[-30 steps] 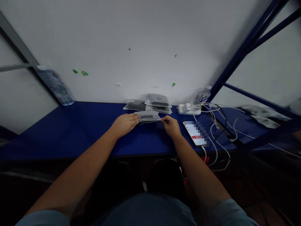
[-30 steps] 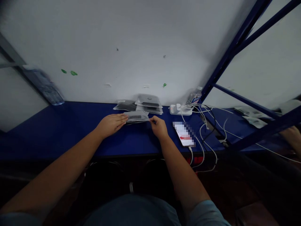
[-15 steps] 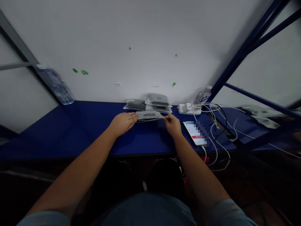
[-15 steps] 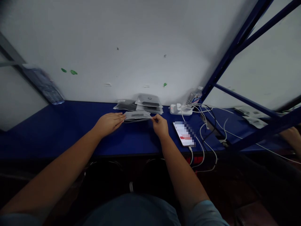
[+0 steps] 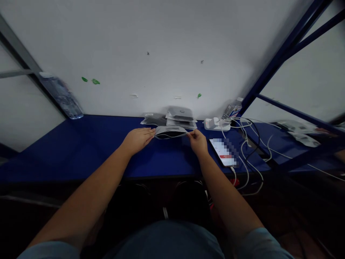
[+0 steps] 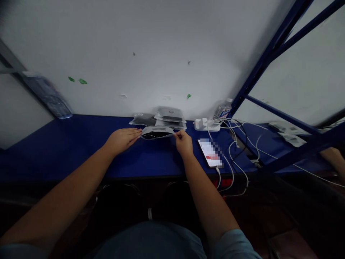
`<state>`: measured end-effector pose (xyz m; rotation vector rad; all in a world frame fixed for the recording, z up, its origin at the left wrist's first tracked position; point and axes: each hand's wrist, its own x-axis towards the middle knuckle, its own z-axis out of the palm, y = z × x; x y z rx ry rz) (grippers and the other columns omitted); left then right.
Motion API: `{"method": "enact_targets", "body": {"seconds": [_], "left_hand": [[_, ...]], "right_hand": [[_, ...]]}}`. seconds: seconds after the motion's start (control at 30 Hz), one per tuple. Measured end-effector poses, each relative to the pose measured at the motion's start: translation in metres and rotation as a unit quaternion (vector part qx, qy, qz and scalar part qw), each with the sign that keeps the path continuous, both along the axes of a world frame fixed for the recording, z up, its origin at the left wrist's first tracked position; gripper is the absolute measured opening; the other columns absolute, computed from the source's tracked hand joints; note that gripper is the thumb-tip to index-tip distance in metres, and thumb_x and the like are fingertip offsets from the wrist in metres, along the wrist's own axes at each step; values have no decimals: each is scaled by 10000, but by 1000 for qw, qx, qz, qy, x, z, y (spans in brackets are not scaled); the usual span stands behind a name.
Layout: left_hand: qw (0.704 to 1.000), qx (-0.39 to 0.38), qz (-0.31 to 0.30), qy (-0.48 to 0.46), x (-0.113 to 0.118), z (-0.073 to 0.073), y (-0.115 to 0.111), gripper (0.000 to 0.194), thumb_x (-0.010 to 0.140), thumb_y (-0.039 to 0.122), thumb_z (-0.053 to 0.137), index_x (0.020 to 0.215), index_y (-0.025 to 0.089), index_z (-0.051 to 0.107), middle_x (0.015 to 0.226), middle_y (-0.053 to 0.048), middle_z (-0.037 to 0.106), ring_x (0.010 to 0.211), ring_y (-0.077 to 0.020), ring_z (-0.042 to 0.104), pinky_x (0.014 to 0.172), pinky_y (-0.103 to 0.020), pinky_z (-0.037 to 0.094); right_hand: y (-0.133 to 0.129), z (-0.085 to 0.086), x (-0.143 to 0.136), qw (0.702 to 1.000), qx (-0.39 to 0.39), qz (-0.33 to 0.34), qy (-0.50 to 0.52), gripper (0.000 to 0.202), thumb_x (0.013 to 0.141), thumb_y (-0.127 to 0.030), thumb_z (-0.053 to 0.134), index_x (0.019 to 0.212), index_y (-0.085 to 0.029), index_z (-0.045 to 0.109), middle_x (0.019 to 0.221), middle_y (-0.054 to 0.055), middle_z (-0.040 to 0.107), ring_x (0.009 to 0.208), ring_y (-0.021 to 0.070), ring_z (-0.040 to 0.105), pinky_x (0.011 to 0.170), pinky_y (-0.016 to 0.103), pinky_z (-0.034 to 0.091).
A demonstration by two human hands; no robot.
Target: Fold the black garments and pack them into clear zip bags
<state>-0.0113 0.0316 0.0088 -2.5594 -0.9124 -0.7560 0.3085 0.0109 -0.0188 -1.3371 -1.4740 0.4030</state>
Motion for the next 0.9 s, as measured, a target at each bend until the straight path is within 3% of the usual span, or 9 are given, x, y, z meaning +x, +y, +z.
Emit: {"method": "enact_targets", "body": {"seconds": [0.3,0.63,0.8,0.9], "left_hand": [[1000,6,1,9,-2,-1,0,378,1047,326,402,1197,213,729,1238,-52,733,1169,-197,693,1046,-401,548],[994,-75,55,-65,11,-7,3,464,1022,460,474,1366,185,617,1355,-96,667,1226,-233,657,1024,-393,547],[995,-82,56,-32,14,-8,7,390,1042,387,429,1280,211,683,1321,-68,692,1223,-218,659,1025,-377,544],[995,-69,72,-19,17,-5,4,387,1048,346,411,1233,182,709,1254,-79,727,1174,-216,688,1020,-369,545]], "right_hand": [[0,-1,1,1000,-9,-1,10,153,848,-377,626,786,-238,615,796,45,753,737,225,682,713,337,508],[10,-13,-8,995,-56,79,31,105,821,-325,647,829,-240,585,836,43,745,803,231,715,769,381,561],[2,-9,-16,984,-60,164,31,217,812,-260,645,1021,-214,610,1007,57,746,941,190,715,900,371,549],[-6,-4,-18,982,-66,176,-3,330,799,-242,650,1125,-215,608,1054,54,732,928,178,707,891,359,542]]}}
